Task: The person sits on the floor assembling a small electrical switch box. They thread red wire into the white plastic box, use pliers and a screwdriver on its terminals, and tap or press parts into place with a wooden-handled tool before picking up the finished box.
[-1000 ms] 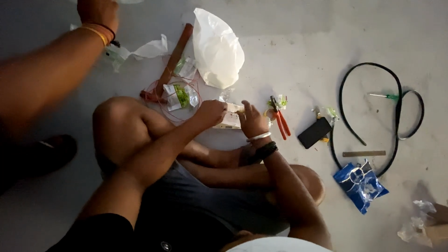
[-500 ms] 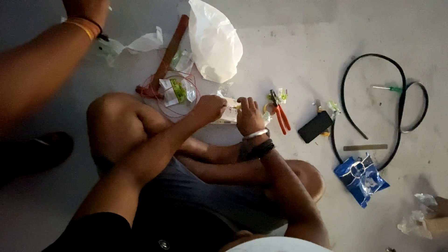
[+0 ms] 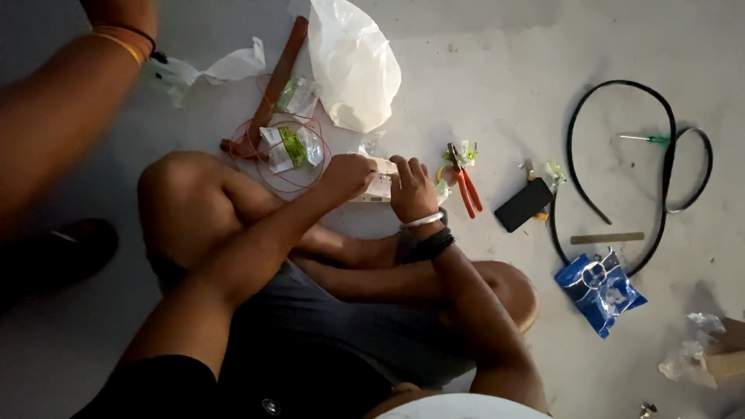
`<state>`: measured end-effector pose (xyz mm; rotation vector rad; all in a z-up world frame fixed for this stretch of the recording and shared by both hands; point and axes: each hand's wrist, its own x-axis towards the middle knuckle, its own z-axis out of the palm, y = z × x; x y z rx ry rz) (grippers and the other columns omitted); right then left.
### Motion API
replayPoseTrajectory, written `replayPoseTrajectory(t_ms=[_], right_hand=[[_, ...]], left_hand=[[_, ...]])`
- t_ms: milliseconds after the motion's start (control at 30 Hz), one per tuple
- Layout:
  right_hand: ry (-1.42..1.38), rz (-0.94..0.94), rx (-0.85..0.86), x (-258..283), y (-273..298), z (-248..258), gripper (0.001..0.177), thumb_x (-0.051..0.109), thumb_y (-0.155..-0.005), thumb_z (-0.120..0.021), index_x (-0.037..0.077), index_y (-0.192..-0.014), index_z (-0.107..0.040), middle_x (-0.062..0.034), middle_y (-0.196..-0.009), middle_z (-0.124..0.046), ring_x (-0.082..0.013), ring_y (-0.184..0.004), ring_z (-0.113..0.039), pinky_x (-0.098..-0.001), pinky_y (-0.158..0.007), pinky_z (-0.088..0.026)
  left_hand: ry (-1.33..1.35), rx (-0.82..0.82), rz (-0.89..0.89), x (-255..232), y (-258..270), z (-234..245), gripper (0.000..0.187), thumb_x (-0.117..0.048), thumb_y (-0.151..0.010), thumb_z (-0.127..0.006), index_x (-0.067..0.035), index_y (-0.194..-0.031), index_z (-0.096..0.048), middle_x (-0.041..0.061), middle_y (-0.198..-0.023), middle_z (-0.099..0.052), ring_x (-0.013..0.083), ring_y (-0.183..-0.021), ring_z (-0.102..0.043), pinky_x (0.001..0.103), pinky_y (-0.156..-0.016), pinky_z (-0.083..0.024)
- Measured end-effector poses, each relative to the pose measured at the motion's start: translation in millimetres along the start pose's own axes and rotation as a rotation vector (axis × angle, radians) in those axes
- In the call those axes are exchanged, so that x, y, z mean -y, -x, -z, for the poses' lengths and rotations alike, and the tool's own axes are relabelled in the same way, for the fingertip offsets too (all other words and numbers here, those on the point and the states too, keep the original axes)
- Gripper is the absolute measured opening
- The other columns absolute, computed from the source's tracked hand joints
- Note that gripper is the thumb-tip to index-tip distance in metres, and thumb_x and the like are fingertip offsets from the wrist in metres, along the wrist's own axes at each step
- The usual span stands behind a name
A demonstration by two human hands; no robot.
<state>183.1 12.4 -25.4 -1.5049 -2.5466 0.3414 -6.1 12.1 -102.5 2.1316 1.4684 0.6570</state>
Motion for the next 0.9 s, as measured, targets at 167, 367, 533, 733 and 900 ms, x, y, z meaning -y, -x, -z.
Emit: replayPoseTrajectory(t_ms=[167,367,533,733,900], right_hand=[[-0.042,0.039,-0.101,23,3,23,0.025,0.015,-0.099,-0.062,0.006,-0.122,-0.057,-0.0176,-0.103,-0.063,-0.0378,-0.097,-0.062,-0.0489,-0.081,-0.053],[-0.109,0.104,-0.109,17,1,16,0.029,0.006,-0.093,-0.061,0.004,-0.122,-0.055,-0.0189,-0.108,-0.063,-0.04,-0.103,-0.061,-0.0493,-0.088,-0.052],[-0.261,0.175,-0.123,-1,0,-1,0.024,0.002,-0.099,-0.055,0.003,-0.123,-0.051,-0.02,-0.113,-0.067,-0.038,-0.105,-0.068,-0.0442,-0.09,-0.058],[-0.375,0.097,-0.143,-9,-3,-11,0.026,0.003,-0.105,-0.05,0.002,-0.131,-0.049,-0.0208,-0.11,-0.072,-0.0367,-0.1,-0.074,-0.0404,-0.082,-0.063],[-0.27,0.193,-0.162,-5,-3,-10,0.029,0.008,-0.106,-0.055,0.001,-0.133,-0.048,-0.0249,-0.112,-0.07,-0.0368,-0.095,-0.073,-0.0435,-0.078,-0.063]], left_hand=[[-0.006,-0.011,-0.001,8,0,-14,0.019,-0.026,-0.091,-0.067,-0.008,-0.092,-0.072,0.017,-0.08,-0.07,0.0379,-0.077,-0.069,0.053,-0.069,-0.054],[0.079,-0.044,0.002,3,2,-6,0.022,-0.03,-0.091,-0.066,-0.01,-0.092,-0.075,0.017,-0.08,-0.07,0.0393,-0.079,-0.069,0.054,-0.07,-0.053],[0.115,-0.082,-0.048,8,-2,-14,0.025,-0.031,-0.093,-0.064,-0.01,-0.091,-0.076,0.016,-0.083,-0.072,0.0383,-0.08,-0.069,0.053,-0.073,-0.054],[0.164,-0.038,0.077,6,-1,-11,0.025,-0.034,-0.089,-0.066,-0.012,-0.093,-0.078,0.014,-0.082,-0.073,0.0371,-0.078,-0.069,0.052,-0.072,-0.053],[0.068,-0.021,0.024,12,-5,-18,0.021,-0.03,-0.09,-0.068,-0.013,-0.096,-0.078,0.014,-0.087,-0.074,0.0369,-0.083,-0.07,0.052,-0.074,-0.054]])
